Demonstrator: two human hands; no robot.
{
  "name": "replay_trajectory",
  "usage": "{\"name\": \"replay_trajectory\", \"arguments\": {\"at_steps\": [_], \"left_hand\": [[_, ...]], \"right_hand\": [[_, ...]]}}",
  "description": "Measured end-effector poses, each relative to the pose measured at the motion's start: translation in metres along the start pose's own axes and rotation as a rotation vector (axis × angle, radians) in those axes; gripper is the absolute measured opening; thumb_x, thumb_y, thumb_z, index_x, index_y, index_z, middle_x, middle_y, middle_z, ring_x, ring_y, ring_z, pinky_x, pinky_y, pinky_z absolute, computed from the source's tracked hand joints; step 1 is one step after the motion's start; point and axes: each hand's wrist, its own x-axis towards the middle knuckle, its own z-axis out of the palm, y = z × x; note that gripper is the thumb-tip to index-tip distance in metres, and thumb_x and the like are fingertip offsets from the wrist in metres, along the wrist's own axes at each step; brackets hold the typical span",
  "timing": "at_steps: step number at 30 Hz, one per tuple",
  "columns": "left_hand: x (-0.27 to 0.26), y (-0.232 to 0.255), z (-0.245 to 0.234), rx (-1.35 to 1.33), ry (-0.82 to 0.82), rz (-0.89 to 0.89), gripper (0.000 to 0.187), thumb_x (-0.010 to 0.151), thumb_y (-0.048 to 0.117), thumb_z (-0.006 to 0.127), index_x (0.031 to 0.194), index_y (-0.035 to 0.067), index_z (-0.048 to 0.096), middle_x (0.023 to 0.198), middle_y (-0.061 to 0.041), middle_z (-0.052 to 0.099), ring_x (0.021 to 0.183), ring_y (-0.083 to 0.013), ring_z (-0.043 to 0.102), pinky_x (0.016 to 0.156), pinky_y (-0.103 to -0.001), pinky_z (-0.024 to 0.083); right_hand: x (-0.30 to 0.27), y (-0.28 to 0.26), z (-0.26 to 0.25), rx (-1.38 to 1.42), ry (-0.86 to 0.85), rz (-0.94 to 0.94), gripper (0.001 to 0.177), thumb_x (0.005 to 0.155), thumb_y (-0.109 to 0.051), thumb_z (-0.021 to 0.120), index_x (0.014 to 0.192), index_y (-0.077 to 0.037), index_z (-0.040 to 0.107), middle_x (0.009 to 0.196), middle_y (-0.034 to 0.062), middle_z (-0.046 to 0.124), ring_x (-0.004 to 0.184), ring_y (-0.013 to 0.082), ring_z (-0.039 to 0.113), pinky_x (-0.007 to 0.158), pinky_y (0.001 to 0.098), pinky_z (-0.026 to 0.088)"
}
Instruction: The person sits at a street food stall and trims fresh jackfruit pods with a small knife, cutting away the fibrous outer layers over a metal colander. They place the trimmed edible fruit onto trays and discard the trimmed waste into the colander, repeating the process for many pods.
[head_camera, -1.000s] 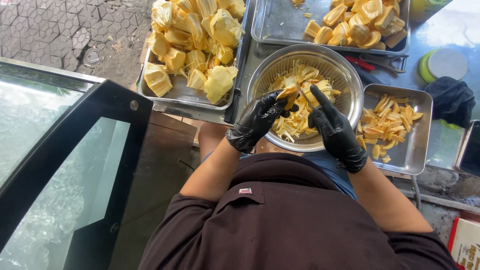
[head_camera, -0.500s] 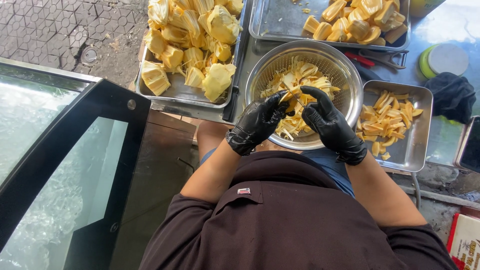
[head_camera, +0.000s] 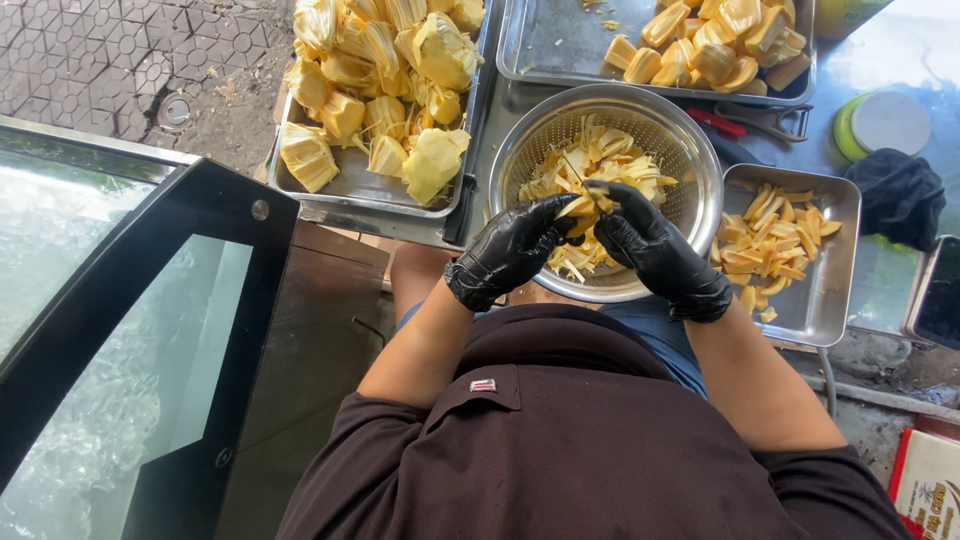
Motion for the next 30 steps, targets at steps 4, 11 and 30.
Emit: {"name": "replay_trajectory", "arguments": {"at_steps": [4, 11, 30], "left_hand": [[0.0, 0.001, 0.003, -0.009, 0.012, 0.062, 0.033, 0.107, 0.006, 0.061, 0.14, 0.001, 0.057, 0.119, -0.017, 0.073, 0.107, -0.0218, 0.074, 0.093, -0.036, 0.062], [0.008, -0.035, 0.005, -0.495, -0.088, -0.2, 0.036, 0.108, 0.013, 0.057, 0.143, 0.003, 0.054, 0.126, -0.01, 0.069, 0.115, -0.0207, 0.07, 0.1, -0.037, 0.06], [0.016, -0.053, 0.014, -1.275, 0.008, -0.562, 0.049, 0.1, 0.025, 0.065, 0.145, 0.008, 0.056, 0.108, -0.004, 0.071, 0.09, -0.0147, 0.066, 0.08, -0.031, 0.056]], "right_hand": [[0.002, 0.017, -0.009, 0.016, 0.004, -0.045, 0.02, 0.106, -0.014, 0.055, 0.126, -0.011, 0.056, 0.098, -0.003, 0.06, 0.082, 0.0042, 0.055, 0.072, 0.0185, 0.048], [-0.002, 0.005, -0.005, 0.31, -0.032, -0.005, 0.011, 0.109, -0.019, 0.057, 0.114, -0.009, 0.06, 0.083, 0.002, 0.056, 0.066, 0.0091, 0.048, 0.058, 0.0225, 0.039], [0.001, -0.008, -0.008, 0.569, 0.179, 0.024, 0.026, 0.109, -0.038, 0.052, 0.108, -0.011, 0.054, 0.081, 0.0023, 0.051, 0.061, 0.0109, 0.043, 0.055, 0.0249, 0.037]]}}
